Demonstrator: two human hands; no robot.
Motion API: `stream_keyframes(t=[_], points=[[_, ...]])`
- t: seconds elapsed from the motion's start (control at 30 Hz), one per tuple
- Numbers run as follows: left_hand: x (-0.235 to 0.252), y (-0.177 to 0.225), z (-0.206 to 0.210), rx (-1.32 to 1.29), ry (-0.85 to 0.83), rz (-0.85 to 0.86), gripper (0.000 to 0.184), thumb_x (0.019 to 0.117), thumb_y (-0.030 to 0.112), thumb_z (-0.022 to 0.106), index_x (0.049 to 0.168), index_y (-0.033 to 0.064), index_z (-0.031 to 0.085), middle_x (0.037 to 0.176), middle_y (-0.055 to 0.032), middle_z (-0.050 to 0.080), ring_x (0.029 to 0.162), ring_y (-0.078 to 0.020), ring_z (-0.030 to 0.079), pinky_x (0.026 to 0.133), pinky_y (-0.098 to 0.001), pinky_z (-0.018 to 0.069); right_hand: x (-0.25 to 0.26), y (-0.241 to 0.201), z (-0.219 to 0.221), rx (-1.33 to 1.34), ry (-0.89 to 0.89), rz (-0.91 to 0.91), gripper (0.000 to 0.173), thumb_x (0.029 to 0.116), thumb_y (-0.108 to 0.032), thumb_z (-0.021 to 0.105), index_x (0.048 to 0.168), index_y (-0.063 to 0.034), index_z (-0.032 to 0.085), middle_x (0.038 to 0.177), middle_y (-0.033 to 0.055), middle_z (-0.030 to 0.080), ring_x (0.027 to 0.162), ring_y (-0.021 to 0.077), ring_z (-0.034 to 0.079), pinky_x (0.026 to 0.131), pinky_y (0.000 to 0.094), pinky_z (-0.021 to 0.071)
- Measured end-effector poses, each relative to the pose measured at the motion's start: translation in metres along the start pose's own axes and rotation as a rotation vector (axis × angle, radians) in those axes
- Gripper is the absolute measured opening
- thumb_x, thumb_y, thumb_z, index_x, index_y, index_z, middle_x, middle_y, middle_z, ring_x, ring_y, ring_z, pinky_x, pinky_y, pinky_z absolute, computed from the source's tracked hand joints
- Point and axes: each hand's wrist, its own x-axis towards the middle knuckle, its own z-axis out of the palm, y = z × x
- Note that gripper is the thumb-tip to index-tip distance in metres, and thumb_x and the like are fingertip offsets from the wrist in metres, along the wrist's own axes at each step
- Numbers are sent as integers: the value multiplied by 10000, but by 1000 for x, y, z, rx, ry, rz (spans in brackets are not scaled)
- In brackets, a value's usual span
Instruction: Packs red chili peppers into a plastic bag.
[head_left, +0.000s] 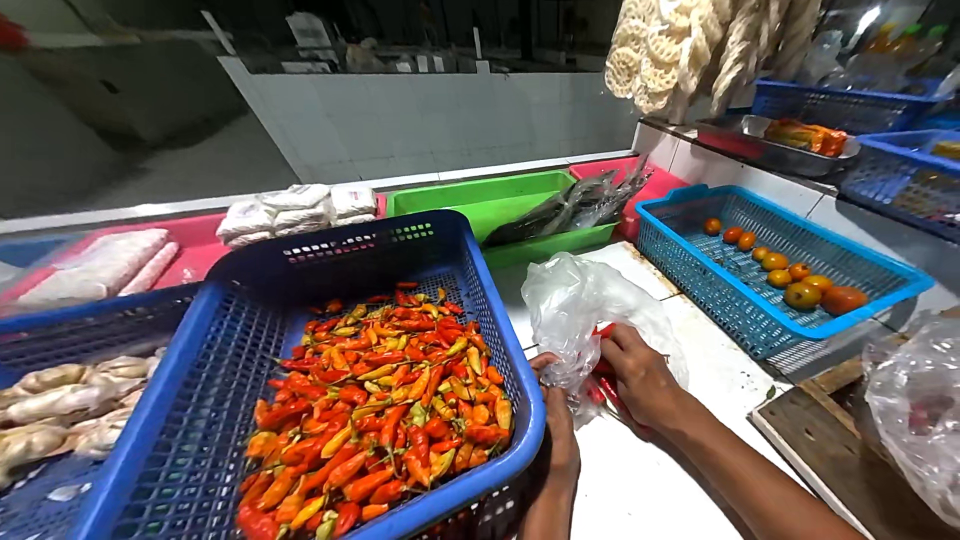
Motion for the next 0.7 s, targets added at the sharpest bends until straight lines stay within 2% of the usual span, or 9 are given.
stream_keyframes(t=[0.1,0.23,0.37,0.43,0.53,0.63,0.7], points=[[0,1,0,3,-17,30,216,1038,218,518,1221,140,602,1035,-7,662,897,-72,642,778,-220,548,8,13,8,3,-54,25,163,809,39,731,963,-5,701,1052,168,639,991,318,669,765,469,607],[-2,5,2,-29,-16,7,224,1029,269,550,1210,148,602,956,5,653,824,-57,635,742,-208,546,8,5,-4,111,18,139,133,883,66,635,991,17,695,1006,165,598,882,293,648,724,456,596],[-2,5,3,-59,-9,5,261,1012,310,582,1217,149,605,906,13,656,767,-49,639,705,-207,552,9,-6,-8,163,161,199,159,873,66,628,1007,29,705,970,155,561,823,256,608,687,399,566],[-2,4,4,-89,-8,0,242,1005,299,608,1203,160,618,909,23,659,768,-40,636,703,-193,547,12,-7,2,149,192,261,147,891,55,617,1006,22,702,1011,159,551,851,255,603,706,397,562],[-2,3,4,-79,31,-47,212,1004,202,558,1202,135,592,924,11,651,769,-41,630,681,-187,541,22,-10,21,86,126,358,141,880,82,622,992,53,703,1103,236,576,956,355,639,773,499,587],[-1,2,4,-71,71,-82,232,981,91,504,1204,100,568,925,0,629,775,-49,614,684,-189,526,26,-11,23,57,102,232,135,831,87,652,949,68,714,1068,243,598,1034,407,611,848,519,558],[-1,2,6,-86,84,-79,242,967,79,503,1198,95,574,896,5,636,747,-41,617,666,-184,530,19,-11,13,77,132,159,160,882,0,620,983,16,744,1068,206,614,1047,399,584,876,530,524]])
